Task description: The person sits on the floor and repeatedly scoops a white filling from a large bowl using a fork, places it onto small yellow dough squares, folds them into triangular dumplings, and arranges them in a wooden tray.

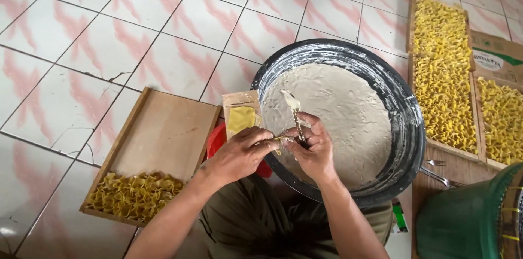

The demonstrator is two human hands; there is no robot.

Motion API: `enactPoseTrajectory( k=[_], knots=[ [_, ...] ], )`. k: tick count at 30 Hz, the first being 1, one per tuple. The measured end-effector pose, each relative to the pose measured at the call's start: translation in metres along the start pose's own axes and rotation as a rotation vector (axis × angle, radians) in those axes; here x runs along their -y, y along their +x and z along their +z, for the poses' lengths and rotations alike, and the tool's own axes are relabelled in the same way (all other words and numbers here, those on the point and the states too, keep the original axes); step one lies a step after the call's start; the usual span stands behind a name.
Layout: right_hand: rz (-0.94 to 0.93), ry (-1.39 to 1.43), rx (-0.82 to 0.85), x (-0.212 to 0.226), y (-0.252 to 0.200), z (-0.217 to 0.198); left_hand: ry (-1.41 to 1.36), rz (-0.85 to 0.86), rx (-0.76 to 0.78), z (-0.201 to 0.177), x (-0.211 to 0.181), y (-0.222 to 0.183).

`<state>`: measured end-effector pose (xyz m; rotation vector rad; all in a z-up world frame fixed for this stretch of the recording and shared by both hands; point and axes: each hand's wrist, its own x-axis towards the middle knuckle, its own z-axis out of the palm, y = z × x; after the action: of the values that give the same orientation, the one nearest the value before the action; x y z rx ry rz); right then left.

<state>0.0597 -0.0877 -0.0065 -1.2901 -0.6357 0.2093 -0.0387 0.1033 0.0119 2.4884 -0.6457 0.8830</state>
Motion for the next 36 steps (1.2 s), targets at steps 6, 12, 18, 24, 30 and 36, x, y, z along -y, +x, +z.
enactPoseTrajectory(
  k=[6,12,18,24,30,36],
  knots=[
    [0.026,-0.235,0.034,-0.044,-0.017,-0.018,0.604,-0.033,0.123,-0.061,0.022,-0.042],
    [0.094,-0.519,-0.081,-0.103,-0.063,-0.026,0.163,-0.510,0.049,-0.137,0.114,-0.197],
    [0.055,-0.576,-0.040,-0.091,-0.069,-0.010,0.258,-0.993,0.081,-0.128,0.130,-0.309],
    [0.085,-0.641,-0.055,-0.097,-0.074,-0.015,0.324,-1.146,0.103,-0.063,0.174,-0.415],
    [0.086,-0.675,-0.052,-0.100,-0.074,-0.018,0.350,-1.300,0.315,-0.037,0.193,-0.442],
    [0.131,-0.670,-0.070,-0.101,-0.075,-0.017,0.323,-1.432,0.458,-0.032,0.195,-0.446]
  ],
)
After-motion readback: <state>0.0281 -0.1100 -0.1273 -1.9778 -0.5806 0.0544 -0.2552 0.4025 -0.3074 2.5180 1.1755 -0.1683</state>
